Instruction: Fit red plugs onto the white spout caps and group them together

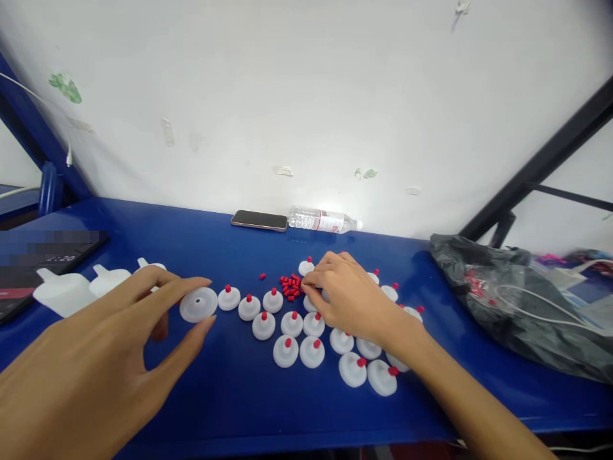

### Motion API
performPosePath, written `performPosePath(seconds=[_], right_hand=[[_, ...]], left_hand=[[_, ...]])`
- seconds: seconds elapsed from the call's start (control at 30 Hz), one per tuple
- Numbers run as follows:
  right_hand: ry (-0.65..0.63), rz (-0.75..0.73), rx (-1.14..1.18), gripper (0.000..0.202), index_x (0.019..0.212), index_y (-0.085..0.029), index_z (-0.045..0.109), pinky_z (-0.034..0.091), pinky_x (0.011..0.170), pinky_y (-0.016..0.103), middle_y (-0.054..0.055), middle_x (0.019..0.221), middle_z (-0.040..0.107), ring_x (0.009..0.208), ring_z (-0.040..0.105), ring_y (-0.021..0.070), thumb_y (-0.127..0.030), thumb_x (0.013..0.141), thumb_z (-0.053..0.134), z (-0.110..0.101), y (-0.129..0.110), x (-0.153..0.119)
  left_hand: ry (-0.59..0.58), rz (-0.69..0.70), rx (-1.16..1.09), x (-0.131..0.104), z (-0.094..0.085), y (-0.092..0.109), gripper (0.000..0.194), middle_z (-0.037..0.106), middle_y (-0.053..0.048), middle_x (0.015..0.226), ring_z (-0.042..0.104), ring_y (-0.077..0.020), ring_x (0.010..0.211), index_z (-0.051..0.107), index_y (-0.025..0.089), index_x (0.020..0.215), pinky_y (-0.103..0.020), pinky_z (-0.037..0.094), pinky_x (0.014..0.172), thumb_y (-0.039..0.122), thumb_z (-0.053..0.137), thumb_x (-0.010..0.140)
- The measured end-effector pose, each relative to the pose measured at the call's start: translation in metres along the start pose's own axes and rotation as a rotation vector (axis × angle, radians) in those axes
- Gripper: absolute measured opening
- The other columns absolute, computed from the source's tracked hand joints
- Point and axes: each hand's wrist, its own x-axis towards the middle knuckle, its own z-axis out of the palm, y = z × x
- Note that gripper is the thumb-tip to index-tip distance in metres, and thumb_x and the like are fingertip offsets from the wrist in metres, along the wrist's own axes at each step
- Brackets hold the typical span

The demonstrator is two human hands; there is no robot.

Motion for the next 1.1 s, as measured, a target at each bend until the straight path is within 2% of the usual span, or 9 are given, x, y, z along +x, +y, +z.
performPosePath(seconds=[0.07, 0.17, 0.27, 0.43, 0.57, 0.73, 0.87, 0.97, 1.1], right_hand=[[-0.017, -0.008, -0.004, 0.029, 0.095, -0.016, 0.083, 0.041, 0.092, 0.043, 0.008, 0.091, 0.082, 0.101, 0.068, 0.0274, -0.014, 0.112, 0.060, 0.001, 0.002, 0.001], [-0.033, -0.010, -0.009, 0.022, 0.104, -0.016, 0.086, 0.042, 0.094, 0.045, 0.009, 0.097, 0.084, 0.105, 0.070, 0.0290, -0.018, 0.112, 0.066, 0.002, 0.004, 0.003], [-0.040, -0.004, -0.011, 0.020, 0.106, -0.017, 0.086, 0.043, 0.095, 0.045, 0.010, 0.101, 0.085, 0.107, 0.071, 0.0297, -0.023, 0.113, 0.069, 0.002, 0.004, 0.003], [-0.051, 0.002, -0.004, 0.020, 0.100, -0.017, 0.083, 0.044, 0.099, 0.045, 0.009, 0.101, 0.085, 0.106, 0.073, 0.0285, -0.021, 0.114, 0.070, 0.001, 0.001, 0.002], [-0.054, -0.003, -0.003, 0.019, 0.096, -0.017, 0.080, 0.045, 0.099, 0.046, 0.010, 0.101, 0.085, 0.105, 0.073, 0.0294, -0.021, 0.113, 0.071, 0.001, 0.000, 0.001], [-0.048, -0.034, 0.001, 0.021, 0.091, -0.016, 0.075, 0.046, 0.097, 0.044, 0.011, 0.097, 0.082, 0.099, 0.072, 0.0279, -0.018, 0.112, 0.071, 0.000, 0.000, 0.001], [-0.009, -0.057, 0.032, 0.021, 0.098, -0.015, 0.074, 0.047, 0.096, 0.042, 0.009, 0.095, 0.081, 0.096, 0.072, 0.0256, -0.012, 0.115, 0.062, -0.001, 0.001, 0.003], [0.035, -0.066, 0.078, 0.015, 0.108, -0.017, 0.074, 0.048, 0.100, 0.040, 0.008, 0.104, 0.083, 0.104, 0.075, 0.0250, -0.010, 0.114, 0.063, 0.000, 0.003, 0.002], [0.184, -0.086, 0.386, 0.013, 0.119, -0.023, 0.074, 0.052, 0.095, 0.035, 0.003, 0.112, 0.086, 0.100, 0.079, 0.0206, -0.013, 0.112, 0.071, -0.002, -0.001, -0.003]], left_hand=[[-0.028, 0.025, -0.006, 0.000, 0.000, 0.002, 0.033, 0.071, 0.010, 0.114, 0.073, -0.0138, 0.093, 0.070, 0.041, 0.134, -0.026, 0.047, 0.075, 0.061, 0.057, 0.111], [-0.067, 0.024, -0.033, 0.001, 0.001, 0.007, 0.034, 0.069, 0.008, 0.106, 0.071, -0.0137, 0.084, 0.069, 0.042, 0.135, -0.028, 0.052, 0.079, 0.062, 0.055, 0.111], [-0.080, 0.028, -0.048, -0.002, 0.005, 0.010, 0.036, 0.069, 0.005, 0.105, 0.070, -0.0163, 0.082, 0.068, 0.041, 0.137, -0.029, 0.050, 0.071, 0.060, 0.048, 0.114], [-0.059, 0.025, -0.100, -0.007, 0.013, 0.019, 0.039, 0.069, 0.003, 0.100, 0.060, -0.0160, 0.060, 0.070, 0.041, 0.134, -0.032, 0.045, 0.055, 0.058, 0.044, 0.110], [-0.048, 0.091, -0.170, -0.006, 0.018, 0.029, 0.039, 0.068, -0.001, 0.101, 0.069, -0.0194, 0.067, 0.072, 0.037, 0.130, -0.038, 0.052, 0.056, 0.052, 0.044, 0.108], [0.009, 0.151, -0.201, -0.002, 0.017, 0.037, 0.035, 0.069, -0.001, 0.102, 0.072, -0.0198, 0.067, 0.073, 0.037, 0.126, -0.037, 0.055, 0.052, 0.047, 0.046, 0.107], [0.065, 0.229, -0.245, 0.004, 0.012, 0.041, 0.027, 0.069, 0.000, 0.097, 0.072, -0.0162, 0.064, 0.075, 0.034, 0.120, -0.029, 0.052, 0.047, 0.043, 0.053, 0.108], [0.078, 0.245, -0.274, 0.006, 0.010, 0.043, 0.025, 0.067, 0.002, 0.098, 0.067, -0.0105, 0.058, 0.075, 0.031, 0.117, -0.023, 0.049, 0.047, 0.043, 0.053, 0.110], [0.058, 0.240, -0.236, 0.005, 0.013, 0.042, 0.030, 0.068, 0.001, 0.105, 0.068, -0.0087, 0.059, 0.075, 0.030, 0.124, -0.022, 0.050, 0.048, 0.043, 0.051, 0.111]])
